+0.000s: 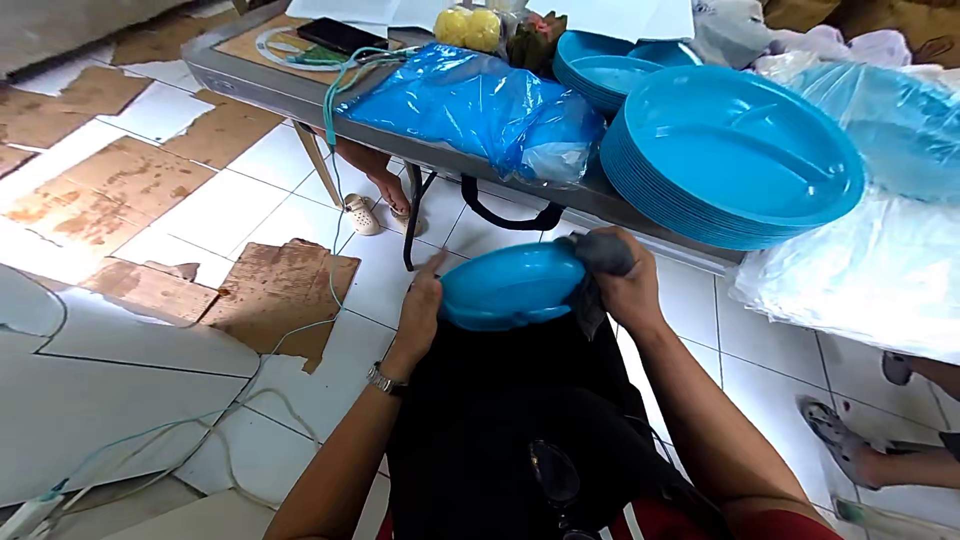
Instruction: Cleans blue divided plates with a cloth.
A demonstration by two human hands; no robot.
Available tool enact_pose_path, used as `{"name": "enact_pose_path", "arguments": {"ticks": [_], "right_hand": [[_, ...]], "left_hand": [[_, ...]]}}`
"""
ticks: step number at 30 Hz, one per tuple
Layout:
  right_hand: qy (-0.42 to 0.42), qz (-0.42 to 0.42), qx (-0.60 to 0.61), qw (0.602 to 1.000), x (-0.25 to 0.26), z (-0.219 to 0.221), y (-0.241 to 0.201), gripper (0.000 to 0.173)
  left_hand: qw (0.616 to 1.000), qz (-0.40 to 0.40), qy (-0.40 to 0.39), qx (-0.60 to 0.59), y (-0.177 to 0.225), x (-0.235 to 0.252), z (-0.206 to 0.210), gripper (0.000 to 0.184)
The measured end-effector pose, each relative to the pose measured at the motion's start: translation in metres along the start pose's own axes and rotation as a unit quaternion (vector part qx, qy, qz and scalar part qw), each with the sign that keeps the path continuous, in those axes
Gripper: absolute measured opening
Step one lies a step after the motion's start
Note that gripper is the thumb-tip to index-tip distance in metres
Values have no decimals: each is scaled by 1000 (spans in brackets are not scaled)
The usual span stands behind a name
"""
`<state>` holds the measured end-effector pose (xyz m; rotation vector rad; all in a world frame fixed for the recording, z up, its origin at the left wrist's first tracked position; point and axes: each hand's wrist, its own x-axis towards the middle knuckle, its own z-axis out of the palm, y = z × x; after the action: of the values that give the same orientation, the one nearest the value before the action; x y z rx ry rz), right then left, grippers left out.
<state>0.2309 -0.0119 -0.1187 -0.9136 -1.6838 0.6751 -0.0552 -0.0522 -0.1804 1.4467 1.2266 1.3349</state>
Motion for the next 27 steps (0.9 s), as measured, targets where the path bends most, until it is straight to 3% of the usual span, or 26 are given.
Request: {"name": "enact_pose_path", "arguments": {"ticks": [2,5,9,11,12,14,15,16,19,21,23,25,27], "right_hand": [[83,61,30,994,3,6,-3,16],[150,86,22,985,3,26,-9,30],[70,-134,-105,983,2,63,-26,61],[1,-234,-176,956,-6,90,-45,70],[-29,-282,-208,936,-14,104,-52,70],[-56,-363,-246,897,-24,124,-56,56],[-49,-380,-243,891,-23,126,-53,51],[-32,-374,-232,898,-20,124,-49,48],[15,-268,-162,950,3,98,-27,48],[53,-133,-94,985,18,79,-12,50],[119,-20,-73,990,24,77,-7,44],[105,-58,-80,990,21,89,-17,49],[26,-147,-95,984,9,111,-34,74]], "left_hand": [[997,37,5,-60,16,-9,4,34],[993,34,-39,-106,37,-19,7,32],[994,77,-25,-80,57,-25,18,35],[994,85,-15,-66,56,-34,14,22],[997,73,5,-36,52,-46,8,9],[993,41,59,94,56,-66,-2,23],[995,28,65,77,59,-65,-4,24],[996,31,78,4,61,-58,-4,18],[979,23,97,-176,74,-37,-12,33],[969,29,114,-218,81,-37,-23,36],[959,52,128,-248,87,-37,-27,36],[950,63,144,-268,93,-35,-23,35],[946,56,163,-274,99,-35,-16,37]]}}
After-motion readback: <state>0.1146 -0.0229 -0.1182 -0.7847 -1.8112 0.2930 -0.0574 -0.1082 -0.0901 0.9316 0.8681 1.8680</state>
